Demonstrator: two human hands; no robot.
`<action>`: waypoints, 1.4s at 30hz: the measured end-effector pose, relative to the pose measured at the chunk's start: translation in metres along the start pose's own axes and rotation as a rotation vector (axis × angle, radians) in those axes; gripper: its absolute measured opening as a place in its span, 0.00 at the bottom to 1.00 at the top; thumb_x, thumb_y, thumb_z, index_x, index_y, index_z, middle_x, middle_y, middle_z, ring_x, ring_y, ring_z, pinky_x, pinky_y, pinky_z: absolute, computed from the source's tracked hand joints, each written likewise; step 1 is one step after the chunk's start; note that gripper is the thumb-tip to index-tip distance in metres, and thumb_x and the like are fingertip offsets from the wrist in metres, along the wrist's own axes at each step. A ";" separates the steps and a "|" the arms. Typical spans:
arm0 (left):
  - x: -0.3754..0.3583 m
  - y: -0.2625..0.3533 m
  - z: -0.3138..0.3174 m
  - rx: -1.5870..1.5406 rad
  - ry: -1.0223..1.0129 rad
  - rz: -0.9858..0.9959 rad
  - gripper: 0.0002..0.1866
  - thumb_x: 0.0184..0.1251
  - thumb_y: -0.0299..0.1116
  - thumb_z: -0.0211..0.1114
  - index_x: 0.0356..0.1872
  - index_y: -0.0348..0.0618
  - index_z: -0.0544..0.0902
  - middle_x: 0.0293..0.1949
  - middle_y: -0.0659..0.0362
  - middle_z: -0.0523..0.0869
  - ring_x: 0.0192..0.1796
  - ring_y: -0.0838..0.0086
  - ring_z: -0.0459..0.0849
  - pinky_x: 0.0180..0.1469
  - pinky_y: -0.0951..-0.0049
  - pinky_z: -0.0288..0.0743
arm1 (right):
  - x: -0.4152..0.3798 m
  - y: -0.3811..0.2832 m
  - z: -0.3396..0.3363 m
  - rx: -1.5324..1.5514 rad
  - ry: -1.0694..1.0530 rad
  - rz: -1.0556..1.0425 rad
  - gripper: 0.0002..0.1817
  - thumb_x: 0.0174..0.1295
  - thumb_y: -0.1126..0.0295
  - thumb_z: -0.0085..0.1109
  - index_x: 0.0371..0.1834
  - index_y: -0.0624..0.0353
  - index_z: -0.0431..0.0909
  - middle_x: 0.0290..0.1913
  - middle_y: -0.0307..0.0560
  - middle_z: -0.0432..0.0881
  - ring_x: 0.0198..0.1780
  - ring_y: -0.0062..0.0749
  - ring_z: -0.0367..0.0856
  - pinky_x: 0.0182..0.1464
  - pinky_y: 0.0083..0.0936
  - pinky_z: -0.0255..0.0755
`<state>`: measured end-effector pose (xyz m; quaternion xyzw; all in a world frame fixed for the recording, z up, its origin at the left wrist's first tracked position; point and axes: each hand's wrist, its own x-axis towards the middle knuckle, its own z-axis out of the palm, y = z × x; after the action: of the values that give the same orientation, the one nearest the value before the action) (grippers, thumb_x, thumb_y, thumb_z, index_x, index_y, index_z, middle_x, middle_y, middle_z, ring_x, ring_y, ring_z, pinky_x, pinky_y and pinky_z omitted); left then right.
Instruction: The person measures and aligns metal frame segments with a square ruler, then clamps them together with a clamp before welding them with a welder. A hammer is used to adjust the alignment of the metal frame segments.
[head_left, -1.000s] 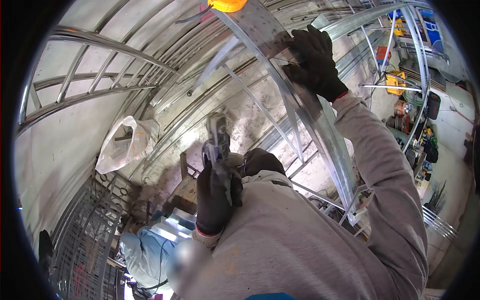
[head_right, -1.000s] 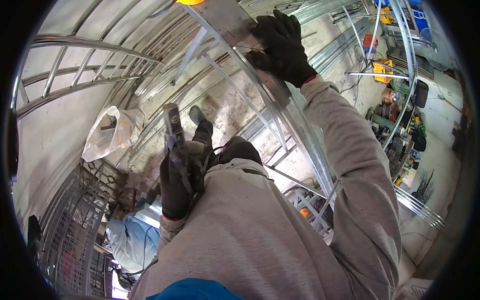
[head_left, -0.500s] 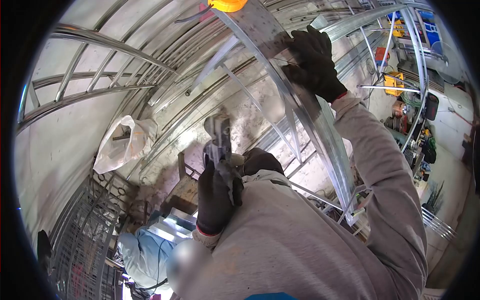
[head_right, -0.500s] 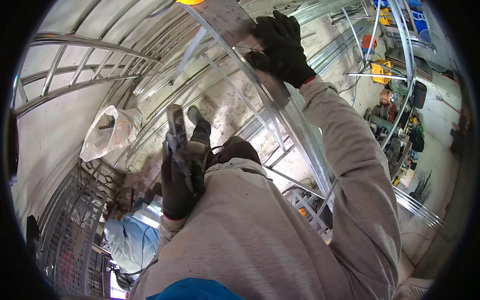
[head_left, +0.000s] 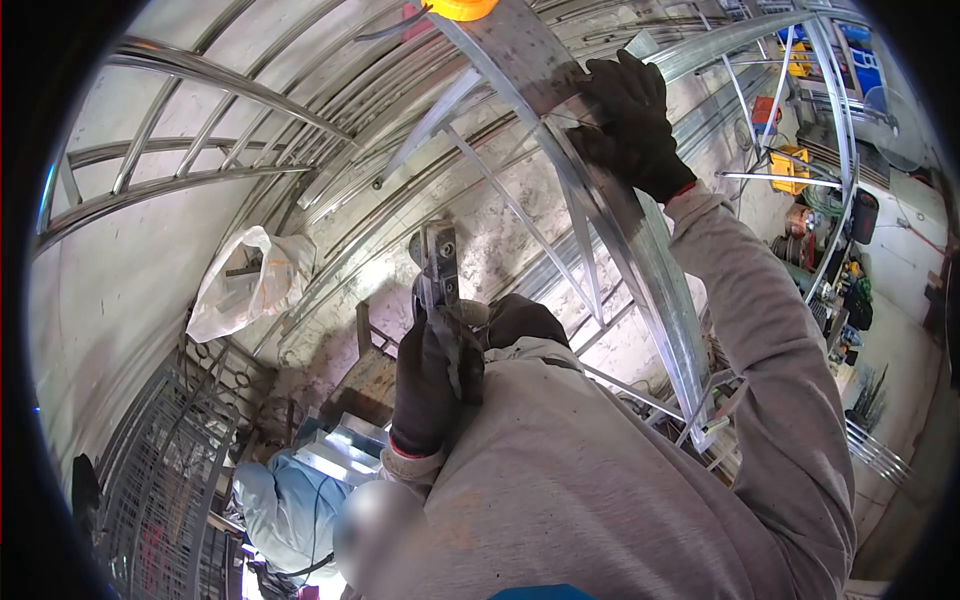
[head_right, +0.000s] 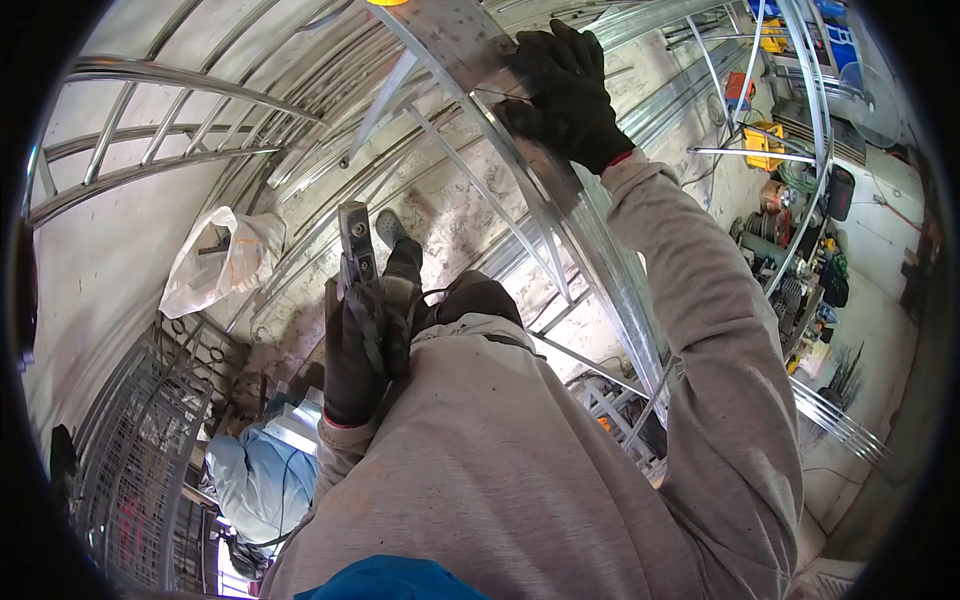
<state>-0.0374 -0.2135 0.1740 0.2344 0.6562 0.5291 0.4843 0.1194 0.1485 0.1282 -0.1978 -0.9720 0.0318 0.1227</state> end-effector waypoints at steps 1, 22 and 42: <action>0.000 -0.002 -0.002 0.085 0.013 0.081 0.31 0.89 0.57 0.45 0.53 0.36 0.83 0.24 0.63 0.79 0.18 0.82 0.71 0.23 0.75 0.64 | 0.000 -0.001 -0.001 0.001 0.000 -0.001 0.32 0.58 0.47 0.74 0.63 0.50 0.82 0.71 0.51 0.78 0.77 0.63 0.66 0.79 0.58 0.52; 0.002 -0.014 -0.011 -0.175 -0.100 -0.226 0.25 0.90 0.51 0.48 0.62 0.37 0.78 0.34 0.60 0.84 0.29 0.76 0.82 0.27 0.73 0.74 | 0.006 0.004 0.003 0.018 0.009 -0.058 0.31 0.60 0.47 0.67 0.64 0.51 0.82 0.69 0.49 0.79 0.77 0.60 0.66 0.78 0.58 0.52; 0.063 -0.127 -0.027 -0.688 0.256 -0.276 0.23 0.86 0.50 0.55 0.48 0.37 0.85 0.23 0.62 0.78 0.21 0.77 0.77 0.23 0.72 0.72 | 0.009 0.010 0.010 -0.040 0.040 -0.175 0.32 0.63 0.46 0.63 0.65 0.54 0.80 0.65 0.54 0.80 0.67 0.60 0.72 0.71 0.55 0.59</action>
<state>-0.0620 -0.2168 0.0321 -0.1002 0.5209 0.6731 0.5153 0.1125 0.1612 0.1197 -0.1150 -0.9834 -0.0022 0.1406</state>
